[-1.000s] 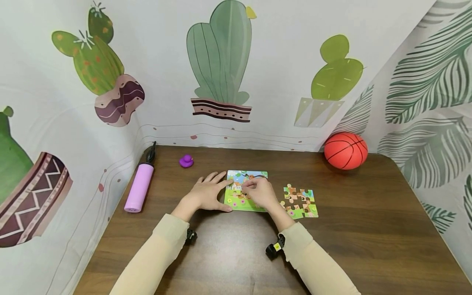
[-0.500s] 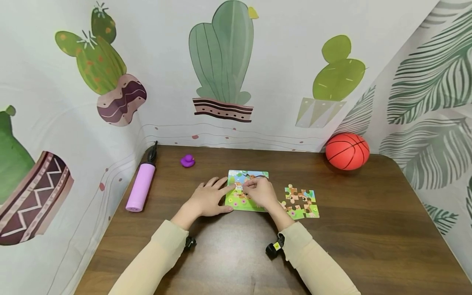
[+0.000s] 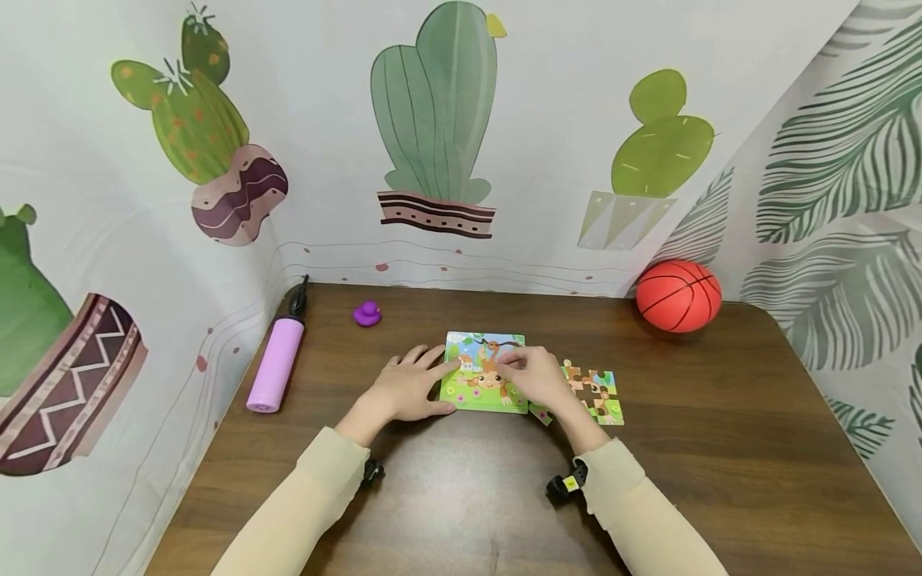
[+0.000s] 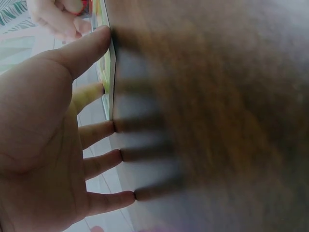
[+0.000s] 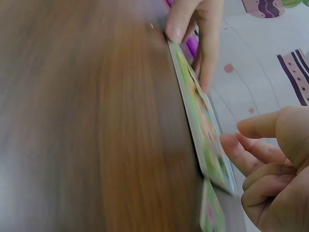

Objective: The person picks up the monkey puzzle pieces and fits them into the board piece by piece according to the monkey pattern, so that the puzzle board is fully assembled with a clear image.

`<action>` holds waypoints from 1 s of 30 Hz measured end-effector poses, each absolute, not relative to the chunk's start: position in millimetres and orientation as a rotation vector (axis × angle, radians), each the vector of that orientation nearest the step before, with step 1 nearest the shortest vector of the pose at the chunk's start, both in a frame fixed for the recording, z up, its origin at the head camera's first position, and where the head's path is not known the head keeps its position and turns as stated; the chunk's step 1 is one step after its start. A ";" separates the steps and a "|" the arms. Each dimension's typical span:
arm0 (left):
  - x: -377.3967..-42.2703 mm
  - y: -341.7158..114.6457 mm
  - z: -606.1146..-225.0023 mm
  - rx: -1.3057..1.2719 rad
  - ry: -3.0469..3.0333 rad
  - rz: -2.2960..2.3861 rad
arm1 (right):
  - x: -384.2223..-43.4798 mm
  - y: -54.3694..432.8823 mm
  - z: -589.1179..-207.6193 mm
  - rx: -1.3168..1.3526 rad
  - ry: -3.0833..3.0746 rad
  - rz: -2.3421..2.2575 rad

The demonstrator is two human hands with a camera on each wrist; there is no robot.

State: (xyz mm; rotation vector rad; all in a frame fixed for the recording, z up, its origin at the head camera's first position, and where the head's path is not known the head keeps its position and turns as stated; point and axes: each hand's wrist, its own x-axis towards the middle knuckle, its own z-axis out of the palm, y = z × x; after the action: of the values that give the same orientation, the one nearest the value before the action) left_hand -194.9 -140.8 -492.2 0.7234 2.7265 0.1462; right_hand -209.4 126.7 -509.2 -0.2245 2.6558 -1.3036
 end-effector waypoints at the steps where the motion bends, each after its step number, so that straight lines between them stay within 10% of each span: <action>1: -195.3 -140.6 -491.8 0.723 2.725 0.147 | -208.4 132.2 -507.9 -0.228 2.659 -1.300; 30: -200.7 -127.8 -493.3 0.757 2.767 0.136 | -196.6 239.9 -506.9 -0.081 2.828 -1.115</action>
State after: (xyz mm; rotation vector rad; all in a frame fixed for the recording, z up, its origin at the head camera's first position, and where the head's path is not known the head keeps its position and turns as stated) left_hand -200.7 -127.8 -493.3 0.7573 2.7667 0.1362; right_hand -196.6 239.9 -506.9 -0.0807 2.8280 -1.1150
